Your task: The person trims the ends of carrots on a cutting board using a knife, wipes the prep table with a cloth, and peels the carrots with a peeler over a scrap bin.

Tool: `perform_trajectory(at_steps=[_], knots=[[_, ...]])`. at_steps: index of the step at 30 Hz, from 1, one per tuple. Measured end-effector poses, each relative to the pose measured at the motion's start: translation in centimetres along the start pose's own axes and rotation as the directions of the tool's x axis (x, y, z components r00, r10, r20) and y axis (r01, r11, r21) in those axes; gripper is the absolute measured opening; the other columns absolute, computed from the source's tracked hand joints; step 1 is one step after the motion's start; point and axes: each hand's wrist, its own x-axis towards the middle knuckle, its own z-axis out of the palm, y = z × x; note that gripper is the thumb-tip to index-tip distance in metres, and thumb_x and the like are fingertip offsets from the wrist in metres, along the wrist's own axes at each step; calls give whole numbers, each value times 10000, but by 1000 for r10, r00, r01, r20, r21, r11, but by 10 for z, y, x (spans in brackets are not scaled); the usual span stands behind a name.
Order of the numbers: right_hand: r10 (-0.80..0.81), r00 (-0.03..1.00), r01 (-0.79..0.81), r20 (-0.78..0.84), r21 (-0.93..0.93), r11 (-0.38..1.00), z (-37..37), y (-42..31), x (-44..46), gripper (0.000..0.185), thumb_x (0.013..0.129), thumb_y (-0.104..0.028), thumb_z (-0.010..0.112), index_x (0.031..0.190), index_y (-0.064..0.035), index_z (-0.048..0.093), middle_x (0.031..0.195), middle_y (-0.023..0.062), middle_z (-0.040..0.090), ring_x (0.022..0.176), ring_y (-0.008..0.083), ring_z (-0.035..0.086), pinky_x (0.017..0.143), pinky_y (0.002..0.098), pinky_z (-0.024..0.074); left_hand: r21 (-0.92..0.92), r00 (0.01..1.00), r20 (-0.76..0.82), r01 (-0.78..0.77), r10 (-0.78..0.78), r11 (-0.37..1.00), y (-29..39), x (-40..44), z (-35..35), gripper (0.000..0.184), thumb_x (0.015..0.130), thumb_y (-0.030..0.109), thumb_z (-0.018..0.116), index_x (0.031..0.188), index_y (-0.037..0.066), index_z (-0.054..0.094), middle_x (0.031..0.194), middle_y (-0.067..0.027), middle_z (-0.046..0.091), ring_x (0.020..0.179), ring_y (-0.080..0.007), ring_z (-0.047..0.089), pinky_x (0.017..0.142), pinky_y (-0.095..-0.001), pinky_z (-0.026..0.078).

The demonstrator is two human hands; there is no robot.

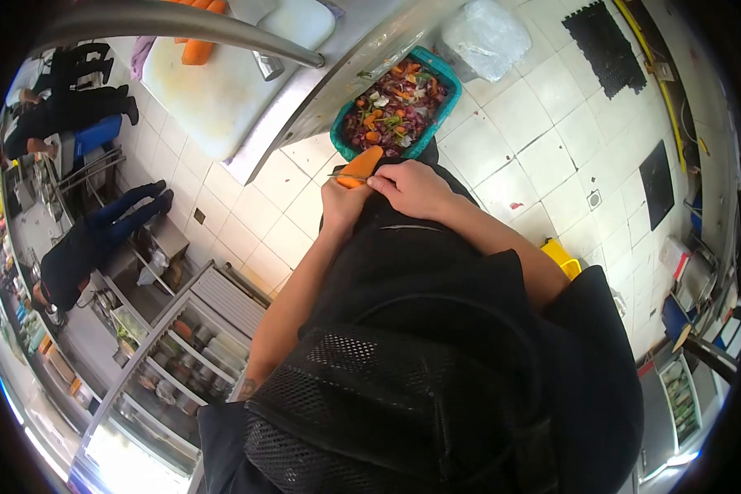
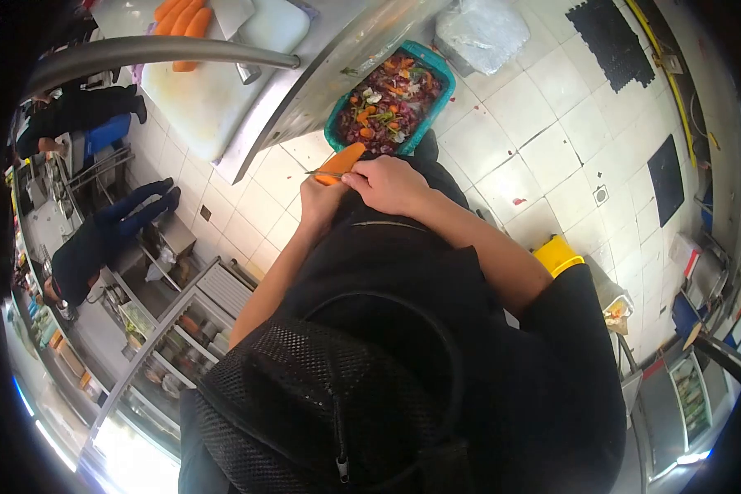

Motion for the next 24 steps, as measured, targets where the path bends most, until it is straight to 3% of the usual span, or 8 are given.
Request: perform_trajectory(at_steps=[6, 8, 10, 12, 15, 18, 22, 24], knots=[[255, 960, -276, -115, -258, 926, -7, 90, 39, 416, 977, -425, 568, 995, -49, 746, 910, 233, 707, 908, 419, 684, 814, 495, 535, 197, 989, 65, -143, 133, 970, 16, -12, -10, 496, 740, 76, 794, 1171, -100, 624, 998, -116, 704, 886, -160, 659, 814, -308, 534], [344, 922, -360, -176, -68, 930, -4, 89, 47, 444, 979, -418, 564, 974, -10, 738, 951, 257, 702, 937, 433, 677, 849, 497, 524, 214, 985, 62, -171, 162, 962, 23, -12, -10, 534, 733, 102, 782, 1194, -101, 608, 1025, -168, 708, 920, -215, 687, 849, -336, 535], [288, 938, -254, -193, 180, 950, 5, 69, 49, 403, 975, -411, 595, 992, -23, 704, 874, 193, 715, 766, 351, 699, 662, 433, 539, 288, 968, 85, -249, 235, 925, 22, -16, -13, 552, 734, 101, 787, 1214, -98, 598, 1045, -184, 707, 952, -236, 691, 867, -344, 534], [424, 892, -356, 156, 820, 448, 5, 31, 50, 311, 962, -377, 656, 995, -70, 620, 761, 52, 620, 586, 166, 591, 466, 299, 415, 421, 906, 167, -422, 388, 803, 25, -16, -12, 591, 738, 100, 796, 1252, -91, 578, 1083, -217, 706, 1015, -278, 698, 902, -360, 533], [362, 926, -253, 106, 887, 387, 17, 19, 52, 285, 946, -346, 704, 987, -111, 546, 733, -38, 487, 552, 48, 449, 417, 219, 269, 303, 915, 148, -404, 376, 863, 27, -21, -14, 616, 732, 104, 815, 1269, -79, 575, 1077, -184, 706, 1011, -251, 690, 921, -354, 524], [339, 939, -214, 65, 880, 424, 16, 15, 49, 260, 943, -299, 718, 977, -108, 544, 713, -37, 483, 543, 49, 434, 417, 223, 265, -29, 975, 155, -157, 160, 987, 27, -26, -15, 653, 742, 109, 827, 1302, -85, 553, 1077, -154, 696, 1000, -236, 672, 935, -344, 513], [275, 959, -218, 64, 784, 581, 15, 34, 51, 332, 979, -384, 654, 974, -59, 586, 734, 30, 579, 572, 140, 551, 459, 303, 389, 108, 983, 173, -84, 65, 991, 17, -18, -14, 424, 784, 96, 796, 1151, -41, 635, 899, -74, 684, 740, -141, 645, 663, -288, 530], [161, 949, -80, -271, 286, 955, 21, 63, 58, 441, 1013, -439, 552, 960, -9, 636, 820, 160, 686, 714, 314, 675, 623, 441, 507, -188, 965, 184, 222, -188, 957, 15, -13, -14, 249, 811, 78, 768, 1016, 9, 645, 751, 15, 592, 584, -69, 512, 511, -235, 399]])
